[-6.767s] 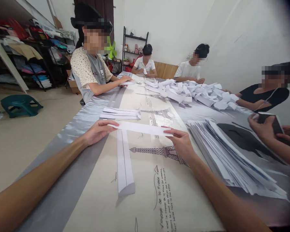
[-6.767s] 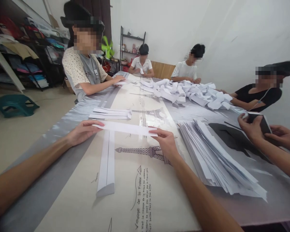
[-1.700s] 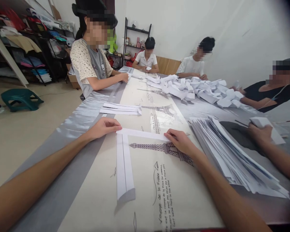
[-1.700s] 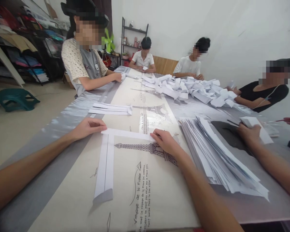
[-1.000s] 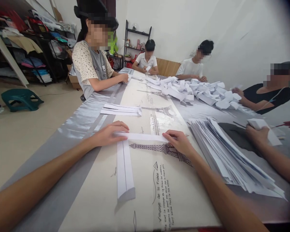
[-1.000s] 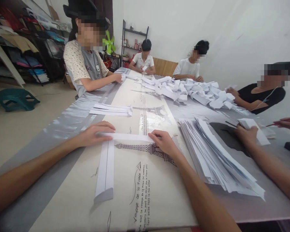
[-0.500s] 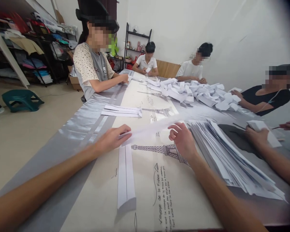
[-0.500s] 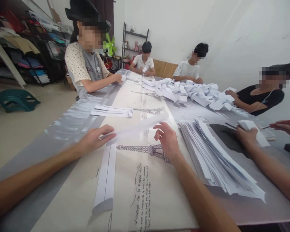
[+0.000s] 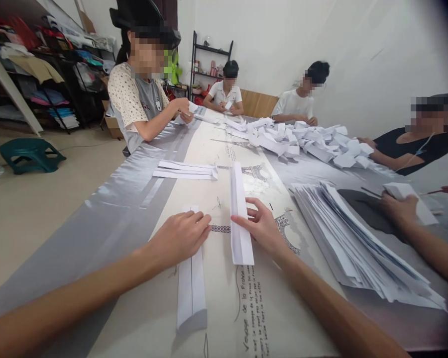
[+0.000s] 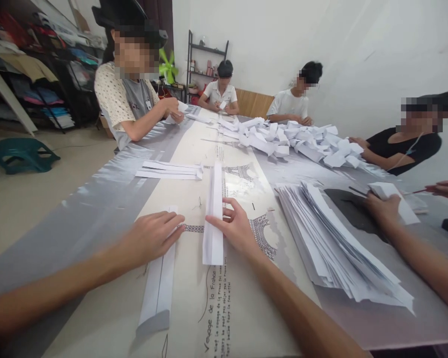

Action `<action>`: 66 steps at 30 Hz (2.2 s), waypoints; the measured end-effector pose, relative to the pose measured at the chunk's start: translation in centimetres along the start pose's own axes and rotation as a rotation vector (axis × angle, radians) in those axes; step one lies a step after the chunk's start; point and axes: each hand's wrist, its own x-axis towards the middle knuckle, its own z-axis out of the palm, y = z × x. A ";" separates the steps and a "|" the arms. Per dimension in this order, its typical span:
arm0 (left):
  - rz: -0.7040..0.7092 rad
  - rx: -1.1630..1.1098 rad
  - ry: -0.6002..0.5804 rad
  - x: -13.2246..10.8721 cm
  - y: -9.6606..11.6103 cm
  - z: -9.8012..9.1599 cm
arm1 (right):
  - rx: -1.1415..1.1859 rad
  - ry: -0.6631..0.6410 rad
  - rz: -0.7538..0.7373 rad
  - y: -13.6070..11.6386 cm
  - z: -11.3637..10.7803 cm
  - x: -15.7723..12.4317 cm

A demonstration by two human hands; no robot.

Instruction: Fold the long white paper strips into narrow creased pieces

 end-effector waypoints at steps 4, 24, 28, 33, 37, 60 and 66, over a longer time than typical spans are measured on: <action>0.043 0.328 -0.102 -0.5 -0.8 1.2 | -0.358 -0.007 -0.092 0.3 -0.7 0.2; -0.030 0.042 -0.071 0.4 -3.4 1.5 | -1.010 -0.054 -0.387 2.8 -3.3 1.3; -0.034 0.030 -0.059 0.5 -3.7 1.6 | -1.021 -0.138 -0.445 3.3 -3.3 1.6; -0.050 0.005 -0.056 0.5 -3.9 1.6 | -1.064 -0.103 -0.409 2.7 -3.5 1.3; -0.056 -0.006 -0.045 0.5 -3.9 1.7 | -1.031 -0.152 -0.402 2.4 -4.2 1.4; -0.032 -0.045 -0.065 0.3 -5.0 2.3 | -1.008 -0.177 -0.474 2.4 -3.5 1.8; -0.040 -0.031 -0.030 0.9 -5.0 3.2 | -1.008 -0.212 -0.577 1.9 -0.2 1.4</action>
